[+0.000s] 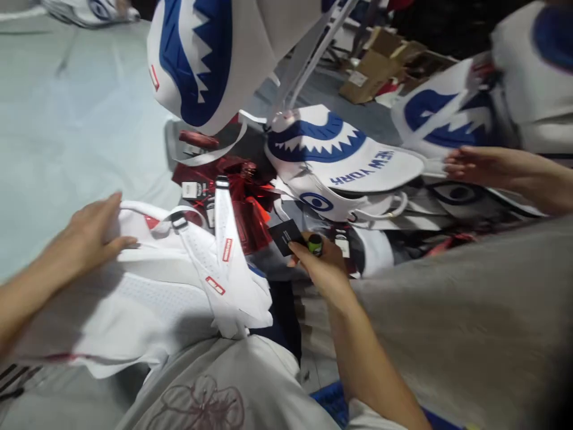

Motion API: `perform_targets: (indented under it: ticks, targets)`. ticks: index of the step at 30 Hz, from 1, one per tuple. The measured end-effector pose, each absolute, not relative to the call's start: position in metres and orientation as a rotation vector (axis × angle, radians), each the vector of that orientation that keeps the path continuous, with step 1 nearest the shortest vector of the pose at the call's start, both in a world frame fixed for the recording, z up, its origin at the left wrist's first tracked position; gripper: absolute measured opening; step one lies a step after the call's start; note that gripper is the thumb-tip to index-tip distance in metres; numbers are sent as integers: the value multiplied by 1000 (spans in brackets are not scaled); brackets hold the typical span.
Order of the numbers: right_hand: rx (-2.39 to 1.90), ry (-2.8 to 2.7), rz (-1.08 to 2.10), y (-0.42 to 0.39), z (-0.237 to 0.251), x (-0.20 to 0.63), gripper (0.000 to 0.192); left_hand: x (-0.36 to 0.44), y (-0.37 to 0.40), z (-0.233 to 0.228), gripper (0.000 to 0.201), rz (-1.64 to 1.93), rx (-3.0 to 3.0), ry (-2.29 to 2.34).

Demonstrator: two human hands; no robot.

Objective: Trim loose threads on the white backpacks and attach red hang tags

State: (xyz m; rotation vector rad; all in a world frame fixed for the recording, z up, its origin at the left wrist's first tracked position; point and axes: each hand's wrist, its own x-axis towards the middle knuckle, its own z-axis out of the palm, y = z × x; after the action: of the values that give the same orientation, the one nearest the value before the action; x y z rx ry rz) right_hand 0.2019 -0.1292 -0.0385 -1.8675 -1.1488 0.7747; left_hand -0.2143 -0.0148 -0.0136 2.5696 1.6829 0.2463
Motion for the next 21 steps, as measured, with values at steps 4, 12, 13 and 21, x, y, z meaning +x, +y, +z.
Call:
perform_targets:
  ticks: [4, 12, 13, 21]
  targets:
    - [-1211, -1608, 636, -98, -26, 86, 17, -208, -41, 3, 51, 929, 2606, 1412]
    - [-676, -1902, 573, -84, -23, 8, 26, -186, -93, -22, 23, 1326, 2088, 1095]
    - [-654, -1917, 587, -85, -24, 5, 24, -186, -97, -23, 32, 1275, 1803, 1110]
    - [-984, -1786, 960, -88, -38, -12, 22, -191, -108, -45, 32, 1353, 1051, 1198]
